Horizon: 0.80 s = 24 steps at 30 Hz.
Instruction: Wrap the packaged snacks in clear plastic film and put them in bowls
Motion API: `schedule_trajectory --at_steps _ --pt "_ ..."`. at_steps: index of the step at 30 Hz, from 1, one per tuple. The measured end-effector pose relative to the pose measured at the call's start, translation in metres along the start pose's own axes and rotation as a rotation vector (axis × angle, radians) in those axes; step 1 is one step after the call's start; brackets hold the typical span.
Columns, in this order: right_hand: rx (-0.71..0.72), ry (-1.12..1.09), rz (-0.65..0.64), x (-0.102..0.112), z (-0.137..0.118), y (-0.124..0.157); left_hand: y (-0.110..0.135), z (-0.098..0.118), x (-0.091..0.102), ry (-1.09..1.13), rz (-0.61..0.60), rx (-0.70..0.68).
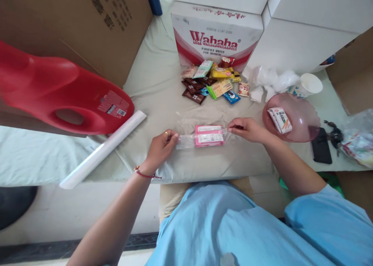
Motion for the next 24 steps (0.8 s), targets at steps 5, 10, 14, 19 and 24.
schedule_trajectory --at_steps 5,10,14,19,24 --pt "-0.221 0.211 -0.024 -0.008 0.031 -0.022 -0.003 -0.008 0.023 -0.039 0.411 0.152" --pt "-0.272 0.259 -0.088 -0.016 0.031 -0.017 0.051 0.043 0.028 -0.165 0.743 -0.265" --pt "-0.220 0.357 -0.046 -0.005 0.021 -0.018 0.063 0.088 -0.027 -0.270 0.413 -0.706" --pt "0.008 0.311 0.101 0.006 -0.005 -0.029 0.012 0.080 -0.050 -0.346 0.346 -0.486" --pt "0.225 0.277 -0.075 -0.022 -0.017 -0.045 -0.019 0.069 -0.051 -0.233 0.229 -0.392"
Point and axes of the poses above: each hand's wrist, its own y-axis away from the middle knuckle, its own x-axis out of the back of the hand, z = x × y, the point moved 6 cm from there along -y, towards the middle knuckle, and after that the axes turned 4 degrees about z, right-handed, at the moved point
